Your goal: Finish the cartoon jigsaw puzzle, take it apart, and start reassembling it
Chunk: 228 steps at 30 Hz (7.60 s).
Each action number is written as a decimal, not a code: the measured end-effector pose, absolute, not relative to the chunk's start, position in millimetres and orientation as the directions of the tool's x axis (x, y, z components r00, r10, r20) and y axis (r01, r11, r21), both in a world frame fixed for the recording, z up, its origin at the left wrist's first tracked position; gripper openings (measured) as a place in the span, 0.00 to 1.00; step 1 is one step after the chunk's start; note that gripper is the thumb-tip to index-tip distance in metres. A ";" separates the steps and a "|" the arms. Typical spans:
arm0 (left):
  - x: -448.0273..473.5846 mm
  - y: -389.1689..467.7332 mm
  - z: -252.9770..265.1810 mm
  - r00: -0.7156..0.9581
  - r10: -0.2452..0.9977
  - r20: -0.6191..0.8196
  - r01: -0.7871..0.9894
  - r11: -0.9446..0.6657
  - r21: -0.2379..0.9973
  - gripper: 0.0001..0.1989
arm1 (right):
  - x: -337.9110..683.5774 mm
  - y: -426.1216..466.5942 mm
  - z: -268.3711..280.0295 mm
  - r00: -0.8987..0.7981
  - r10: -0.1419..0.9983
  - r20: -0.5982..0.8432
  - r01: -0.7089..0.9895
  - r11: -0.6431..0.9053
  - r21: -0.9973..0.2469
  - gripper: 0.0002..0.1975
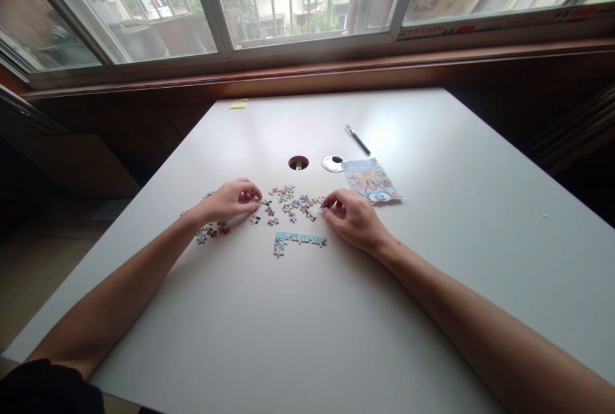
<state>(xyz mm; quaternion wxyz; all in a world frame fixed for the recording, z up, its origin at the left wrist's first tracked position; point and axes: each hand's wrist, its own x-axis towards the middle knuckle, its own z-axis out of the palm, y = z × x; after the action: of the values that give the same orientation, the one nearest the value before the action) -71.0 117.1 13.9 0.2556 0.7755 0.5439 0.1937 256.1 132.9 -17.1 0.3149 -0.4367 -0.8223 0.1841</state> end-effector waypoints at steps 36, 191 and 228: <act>-72.4 116.5 13.5 0.334 0.942 0.036 0.730 -0.283 0.622 0.10 | 256.3 134.2 -19.7 -0.415 0.828 0.378 0.579 0.560 -0.592 0.08; -24.6 23.4 -10.6 0.561 0.734 0.383 0.629 -0.678 0.379 0.13 | 219.0 71.3 -11.1 -0.861 0.326 0.390 0.236 0.936 -0.262 0.14; -22.3 19.6 -8.7 0.619 0.675 0.403 0.642 -0.730 0.236 0.05 | 219.2 76.3 -20.8 -0.657 0.544 0.521 0.361 0.835 -0.415 0.14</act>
<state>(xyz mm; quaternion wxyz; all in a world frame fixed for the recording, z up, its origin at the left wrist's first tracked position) -22.3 19.6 -8.7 0.0345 0.8989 0.3661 0.2381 219.2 76.3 -20.8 0.3286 -0.2516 -0.8997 0.1390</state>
